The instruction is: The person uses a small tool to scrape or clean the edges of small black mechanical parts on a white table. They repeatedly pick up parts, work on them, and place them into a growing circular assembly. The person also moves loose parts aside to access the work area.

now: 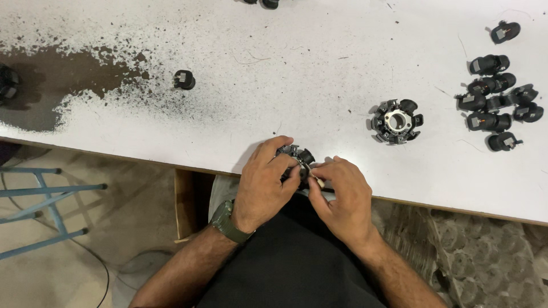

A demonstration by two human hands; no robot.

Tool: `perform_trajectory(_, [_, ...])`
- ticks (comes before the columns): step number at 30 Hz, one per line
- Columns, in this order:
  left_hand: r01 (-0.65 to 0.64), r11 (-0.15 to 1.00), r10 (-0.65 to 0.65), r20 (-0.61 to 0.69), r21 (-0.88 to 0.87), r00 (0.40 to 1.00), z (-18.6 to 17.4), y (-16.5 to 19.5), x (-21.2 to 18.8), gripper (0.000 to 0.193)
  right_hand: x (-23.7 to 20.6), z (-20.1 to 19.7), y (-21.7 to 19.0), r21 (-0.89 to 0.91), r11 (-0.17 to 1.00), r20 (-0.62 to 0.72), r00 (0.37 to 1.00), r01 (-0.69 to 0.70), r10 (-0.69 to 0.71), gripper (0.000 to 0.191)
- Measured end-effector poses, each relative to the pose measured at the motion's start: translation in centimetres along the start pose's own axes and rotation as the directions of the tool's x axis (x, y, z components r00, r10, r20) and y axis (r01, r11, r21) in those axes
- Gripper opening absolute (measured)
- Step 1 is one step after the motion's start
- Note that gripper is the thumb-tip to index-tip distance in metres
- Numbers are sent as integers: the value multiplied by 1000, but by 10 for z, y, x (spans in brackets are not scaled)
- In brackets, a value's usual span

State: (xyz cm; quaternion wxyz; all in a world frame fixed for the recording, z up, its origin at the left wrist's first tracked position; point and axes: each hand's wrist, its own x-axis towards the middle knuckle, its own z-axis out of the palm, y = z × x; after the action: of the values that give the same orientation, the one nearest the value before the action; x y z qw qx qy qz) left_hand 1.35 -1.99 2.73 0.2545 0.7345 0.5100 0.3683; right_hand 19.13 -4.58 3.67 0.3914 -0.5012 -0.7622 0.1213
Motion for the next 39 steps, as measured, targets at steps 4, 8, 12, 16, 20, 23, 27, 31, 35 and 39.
perform_trajectory(4, [0, 1000, 0, 8, 18, 1000, 0, 1, 1, 11, 1, 0, 0, -26, 1000, 21, 1000, 7, -6, 21])
perform_trajectory(8, [-21, 1000, 21, 0, 20, 1000, 2, 0, 0, 10, 2, 2, 0, -45, 999, 45, 999, 8, -6, 21])
perform_trajectory(12, [-87, 995, 90, -62, 58, 994, 10, -3, -1, 14, 2, 1, 1, -49, 999, 35, 999, 20, -18, 21])
perform_trajectory(16, [-95, 995, 99, -82, 41, 992, 19, -10, -3, 12, 0, 0, 0, -13, 1000, 27, 999, 21, -20, 24])
perform_trajectory(20, [-141, 989, 145, -114, 42, 983, 25, -13, -6, 11, -1, 0, 1, 7, 999, 14, 999, 32, -32, 25])
perform_trajectory(23, [-128, 991, 131, -126, 31, 983, 28, -12, -6, 12, -3, -1, 2, -12, 999, 13, 999, 35, -35, 24])
perform_trajectory(27, [-145, 989, 146, -137, 15, 980, 28, -11, -5, 14, -5, -3, 1, -102, 995, -3, 1000, 2, -2, 21])
perform_trajectory(31, [-126, 992, 125, -127, 5, 984, 27, -9, -3, 13, -5, -6, 3, -64, 997, -7, 999, 33, -33, 21])
perform_trajectory(35, [-134, 991, 133, -146, 1, 980, 27, -7, -3, 13, -1, -2, 4, -34, 996, -7, 997, 79, -79, 24])
perform_trajectory(39, [-162, 987, 159, -160, -9, 974, 27, -8, -3, 13, 1, 1, 3, -51, 994, -20, 995, 99, -100, 25])
